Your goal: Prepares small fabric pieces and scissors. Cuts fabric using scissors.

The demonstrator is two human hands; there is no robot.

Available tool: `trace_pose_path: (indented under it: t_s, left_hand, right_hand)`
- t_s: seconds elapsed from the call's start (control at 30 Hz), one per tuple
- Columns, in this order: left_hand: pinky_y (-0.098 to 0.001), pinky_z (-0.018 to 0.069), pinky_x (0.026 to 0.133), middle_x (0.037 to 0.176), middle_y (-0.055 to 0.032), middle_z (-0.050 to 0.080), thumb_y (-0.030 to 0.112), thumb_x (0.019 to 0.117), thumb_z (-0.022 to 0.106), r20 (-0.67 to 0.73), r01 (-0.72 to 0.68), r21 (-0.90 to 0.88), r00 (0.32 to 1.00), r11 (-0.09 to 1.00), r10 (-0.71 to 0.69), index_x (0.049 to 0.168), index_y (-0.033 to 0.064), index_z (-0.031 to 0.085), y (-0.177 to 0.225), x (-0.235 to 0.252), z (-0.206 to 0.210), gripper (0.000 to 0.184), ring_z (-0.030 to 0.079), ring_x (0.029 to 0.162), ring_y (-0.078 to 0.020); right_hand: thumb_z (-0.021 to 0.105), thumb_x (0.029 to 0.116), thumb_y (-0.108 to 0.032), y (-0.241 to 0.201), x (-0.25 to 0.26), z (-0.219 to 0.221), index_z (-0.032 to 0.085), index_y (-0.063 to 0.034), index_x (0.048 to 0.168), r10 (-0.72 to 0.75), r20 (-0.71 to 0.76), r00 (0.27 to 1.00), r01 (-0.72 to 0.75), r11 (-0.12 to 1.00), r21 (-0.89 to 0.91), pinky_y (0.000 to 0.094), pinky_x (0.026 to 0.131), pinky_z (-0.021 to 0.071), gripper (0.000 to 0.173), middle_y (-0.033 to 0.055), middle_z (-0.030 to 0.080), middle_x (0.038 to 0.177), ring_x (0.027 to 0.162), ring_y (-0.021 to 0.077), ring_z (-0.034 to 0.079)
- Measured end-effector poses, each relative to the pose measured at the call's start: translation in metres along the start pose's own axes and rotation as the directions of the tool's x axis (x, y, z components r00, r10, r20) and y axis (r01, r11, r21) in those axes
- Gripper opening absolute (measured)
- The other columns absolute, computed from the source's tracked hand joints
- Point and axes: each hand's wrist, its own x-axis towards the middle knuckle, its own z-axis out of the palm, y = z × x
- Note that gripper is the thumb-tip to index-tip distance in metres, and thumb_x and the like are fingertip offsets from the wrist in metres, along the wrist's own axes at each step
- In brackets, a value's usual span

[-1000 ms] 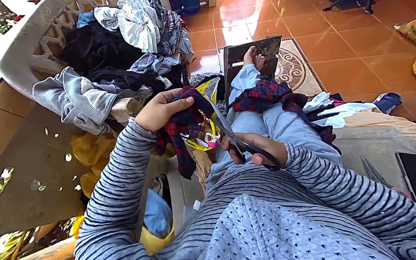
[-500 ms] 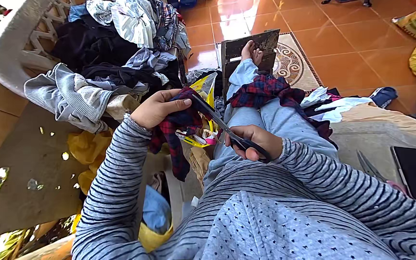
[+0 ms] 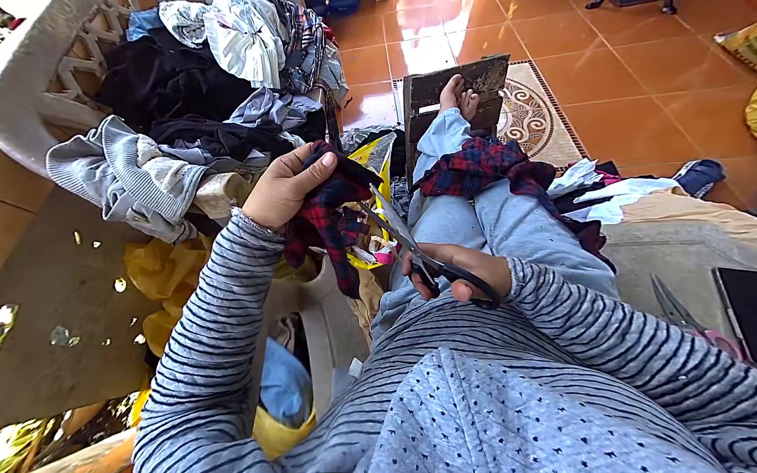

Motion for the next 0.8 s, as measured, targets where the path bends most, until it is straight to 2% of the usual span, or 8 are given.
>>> trace_pose_path:
  t_s: [0.13,0.2,0.27,0.4,0.63,0.73,0.8]
  left_hand:
    - [-0.0225,0.0615,0.077,0.092,0.0016,0.075,0.001,0.0961,0.061,0.08,0.003,-0.037,0.997,0.999,0.0,0.117,0.0053,0.063,-0.002,-0.001,0.003,0.021,0.072,0.081,-0.0046]
    - [-0.0232,0.0615,0.076,0.089,0.0016,0.075,0.001,0.0973,0.059,0.072,0.001,-0.053,0.997,0.999,0.003,0.11,0.0064,0.066,-0.004,0.0,0.006,0.016,0.072,0.079,-0.0048]
    - [-0.0245,0.0616,0.076,0.088,0.0018,0.075,0.002,0.0995,0.058,0.028,-0.06,-0.033,0.998,0.998,0.061,0.106,0.0073,0.068,-0.007,0.001,0.007,0.013,0.072,0.079,-0.0051]
    - [-0.0258,0.0608,0.078,0.089,0.0031,0.073,0.008,0.1039,0.054,-0.044,-0.15,0.075,0.987,0.986,0.154,0.107,0.0078,0.067,-0.009,0.001,0.009,0.013,0.07,0.081,-0.005]
    - [-0.0246,0.0603,0.075,0.085,0.0032,0.07,0.009,0.1067,0.049,-0.063,-0.176,0.097,0.981,0.98,0.183,0.109,0.0075,0.062,-0.007,-0.001,0.018,0.013,0.069,0.077,-0.0043]
    - [-0.0242,0.0604,0.076,0.087,0.0037,0.07,0.008,0.106,0.05,-0.072,-0.176,0.1,0.98,0.979,0.183,0.111,0.0077,0.062,-0.006,-0.001,0.019,0.013,0.069,0.078,-0.0038]
    - [-0.0244,0.0607,0.076,0.087,0.0036,0.071,0.008,0.106,0.051,-0.086,-0.175,0.104,0.979,0.979,0.184,0.111,0.008,0.062,-0.007,0.0,0.017,0.012,0.069,0.078,-0.0041]
  right_hand:
    - [0.065,0.0807,-0.079,0.0,0.007,0.005,0.055,-0.0087,0.12,-0.065,-0.073,0.995,0.069,0.996,0.051,0.0205,0.069,0.0544,0.081,-0.0071,0.063,0.082,0.074,0.0029,0.063]
    - [0.065,0.0814,-0.077,0.0,0.008,0.004,0.057,-0.0088,0.119,-0.073,-0.085,0.994,0.078,0.995,0.057,0.0195,0.066,0.0541,0.079,-0.0074,0.063,0.081,0.071,0.0022,0.063]
    - [0.066,0.0821,-0.077,0.0,0.008,0.004,0.057,-0.0097,0.117,-0.079,-0.093,0.993,0.085,0.994,0.071,0.0192,0.064,0.0538,0.076,-0.0077,0.063,0.08,0.069,0.0019,0.063]
    - [0.067,0.0822,-0.076,0.002,0.006,0.002,0.058,-0.0103,0.117,-0.071,-0.108,0.992,0.079,0.995,0.064,0.0198,0.064,0.0545,0.075,-0.0077,0.063,0.08,0.07,0.0024,0.063]
    - [0.067,0.0799,-0.078,0.001,0.006,0.005,0.055,-0.0089,0.12,-0.07,-0.103,0.992,0.068,0.998,-0.017,0.0185,0.065,0.0529,0.08,-0.0078,0.062,0.081,0.073,0.001,0.062]
    - [0.07,0.0781,-0.077,-0.001,0.005,0.005,0.056,-0.0102,0.117,-0.048,-0.111,0.993,0.045,0.999,-0.029,0.0159,0.061,0.0508,0.078,-0.0101,0.06,0.078,0.068,-0.0016,0.06]
    - [0.073,0.0777,-0.073,-0.002,0.004,0.006,0.058,-0.0122,0.114,-0.036,-0.127,0.991,0.036,0.999,-0.001,0.0143,0.055,0.0486,0.073,-0.0115,0.059,0.074,0.062,-0.003,0.057]
